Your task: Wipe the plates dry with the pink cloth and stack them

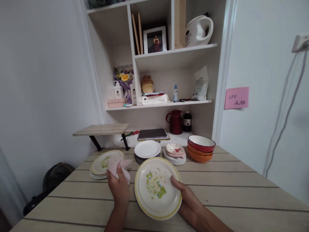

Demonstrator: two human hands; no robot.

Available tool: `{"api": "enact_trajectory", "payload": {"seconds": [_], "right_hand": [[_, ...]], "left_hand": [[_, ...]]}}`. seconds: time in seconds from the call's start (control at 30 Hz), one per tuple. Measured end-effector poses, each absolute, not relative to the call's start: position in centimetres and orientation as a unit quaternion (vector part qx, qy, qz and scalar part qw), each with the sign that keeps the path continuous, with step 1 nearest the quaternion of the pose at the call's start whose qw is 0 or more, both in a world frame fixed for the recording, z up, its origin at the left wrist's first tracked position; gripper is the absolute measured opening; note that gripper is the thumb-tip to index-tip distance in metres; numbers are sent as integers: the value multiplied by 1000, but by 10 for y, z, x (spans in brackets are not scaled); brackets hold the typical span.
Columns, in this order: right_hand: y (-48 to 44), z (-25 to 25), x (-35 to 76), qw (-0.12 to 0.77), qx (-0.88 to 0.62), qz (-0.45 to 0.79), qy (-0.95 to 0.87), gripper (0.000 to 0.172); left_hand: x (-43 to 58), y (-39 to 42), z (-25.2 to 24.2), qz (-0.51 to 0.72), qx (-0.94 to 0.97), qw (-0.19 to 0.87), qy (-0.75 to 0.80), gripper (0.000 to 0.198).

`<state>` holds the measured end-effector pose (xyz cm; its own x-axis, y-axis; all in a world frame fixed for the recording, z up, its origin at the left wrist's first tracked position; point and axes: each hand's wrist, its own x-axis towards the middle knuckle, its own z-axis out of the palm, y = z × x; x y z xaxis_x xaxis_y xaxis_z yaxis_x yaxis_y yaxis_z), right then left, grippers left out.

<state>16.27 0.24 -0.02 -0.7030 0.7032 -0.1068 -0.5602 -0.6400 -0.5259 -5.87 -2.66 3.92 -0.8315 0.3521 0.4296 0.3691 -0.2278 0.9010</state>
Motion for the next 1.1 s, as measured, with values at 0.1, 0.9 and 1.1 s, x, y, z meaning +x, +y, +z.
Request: {"api": "enact_trajectory", "payload": {"seconds": [0.1, 0.9, 1.1], "right_hand": [[-4, 1, 162, 347, -137, 900, -224, 56], [-15, 3, 156, 382, -164, 887, -201, 50], [-14, 4, 159, 401, -166, 878, -200, 46]], "left_hand": [[-41, -36, 46, -699, -366, -26, -613, 48], [-6, -63, 23, -458, -571, 30, -680, 59], [16, -54, 3, -408, -581, 44, -703, 40]]}}
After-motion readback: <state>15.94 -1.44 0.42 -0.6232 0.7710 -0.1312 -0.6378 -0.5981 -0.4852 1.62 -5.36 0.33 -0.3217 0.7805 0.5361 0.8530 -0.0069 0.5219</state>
